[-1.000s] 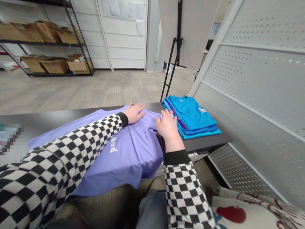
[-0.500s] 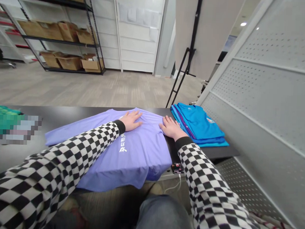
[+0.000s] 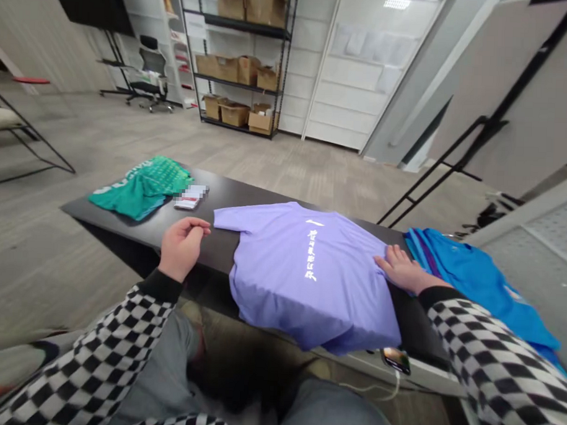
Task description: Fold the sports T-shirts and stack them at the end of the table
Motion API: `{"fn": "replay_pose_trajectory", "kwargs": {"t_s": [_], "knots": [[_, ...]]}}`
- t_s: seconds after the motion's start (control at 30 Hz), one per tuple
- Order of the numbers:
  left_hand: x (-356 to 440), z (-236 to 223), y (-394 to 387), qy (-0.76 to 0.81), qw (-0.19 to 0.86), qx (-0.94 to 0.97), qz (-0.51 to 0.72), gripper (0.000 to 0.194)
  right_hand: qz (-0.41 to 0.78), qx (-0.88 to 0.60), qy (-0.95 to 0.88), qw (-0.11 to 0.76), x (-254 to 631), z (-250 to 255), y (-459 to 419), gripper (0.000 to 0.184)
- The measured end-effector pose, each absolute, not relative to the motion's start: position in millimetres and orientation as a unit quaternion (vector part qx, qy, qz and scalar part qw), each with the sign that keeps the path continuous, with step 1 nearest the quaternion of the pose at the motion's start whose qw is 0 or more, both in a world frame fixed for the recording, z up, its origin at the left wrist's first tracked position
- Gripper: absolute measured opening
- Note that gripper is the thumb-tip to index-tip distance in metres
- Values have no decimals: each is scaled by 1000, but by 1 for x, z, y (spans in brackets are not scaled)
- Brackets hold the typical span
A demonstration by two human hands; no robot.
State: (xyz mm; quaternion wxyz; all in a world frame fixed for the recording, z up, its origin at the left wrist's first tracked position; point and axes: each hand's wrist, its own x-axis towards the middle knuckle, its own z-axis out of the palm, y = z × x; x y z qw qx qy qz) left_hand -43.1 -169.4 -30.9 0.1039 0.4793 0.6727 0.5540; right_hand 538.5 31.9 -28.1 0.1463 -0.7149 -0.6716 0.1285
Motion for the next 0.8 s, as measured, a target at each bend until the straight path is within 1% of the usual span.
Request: {"fn": "replay_pose_trajectory", "kwargs": {"t_s": [0.07, 0.13, 0.2, 0.23, 0.3, 0.33, 0.37, 0.4, 0.47, 0.5, 0.57, 0.63, 0.73, 0.77, 0.8], "knots": [[-64, -34, -159, 704, 108, 468, 523, 26, 123, -707, -681, 144, 511, -1, 38, 87], [-76, -31, -144, 722, 127, 531, 426, 25, 99, -672, -722, 131, 469, 26, 39, 87], [-80, -26, -130, 745, 117, 579, 310, 31, 77, -629, -765, 115, 415, 44, 35, 80], [-80, -24, -124, 762, 103, 585, 259, 38, 76, -602, -788, 110, 385, 49, 32, 73], [-78, -21, -114, 789, 79, 578, 196, 50, 92, -556, -821, 94, 327, 48, 25, 59], [-77, -21, -109, 794, 74, 575, 184, 50, 105, -535, -834, 81, 299, 45, 22, 52], [-77, -21, -105, 793, 74, 577, 184, 46, 111, -516, -846, 74, 272, 40, 20, 47], [-78, -22, -100, 788, 77, 581, 192, 38, 116, -492, -860, 68, 248, 34, 20, 45], [-82, -22, -89, 775, 94, 585, 219, 25, 123, -468, -873, 64, 206, 22, 22, 46], [-84, -22, -83, 771, 107, 583, 234, 22, 127, -463, -875, 58, 189, 15, 25, 48], [-89, -20, -73, 764, 132, 579, 252, 23, 131, -463, -876, 30, 164, 1, 32, 54], [-92, -19, -66, 768, 126, 579, 245, 24, 121, -464, -877, 7, 152, -15, 39, 62], [-95, -22, -62, 786, 69, 575, 216, 38, 93, -463, -881, 17, 149, -34, 46, 68], [-95, -24, -61, 787, 59, 577, 210, 39, 90, -461, -882, 27, 151, -38, 47, 68], [-95, -27, -60, 783, 58, 584, 207, 35, 91, -459, -883, 33, 152, -41, 48, 68]]}}
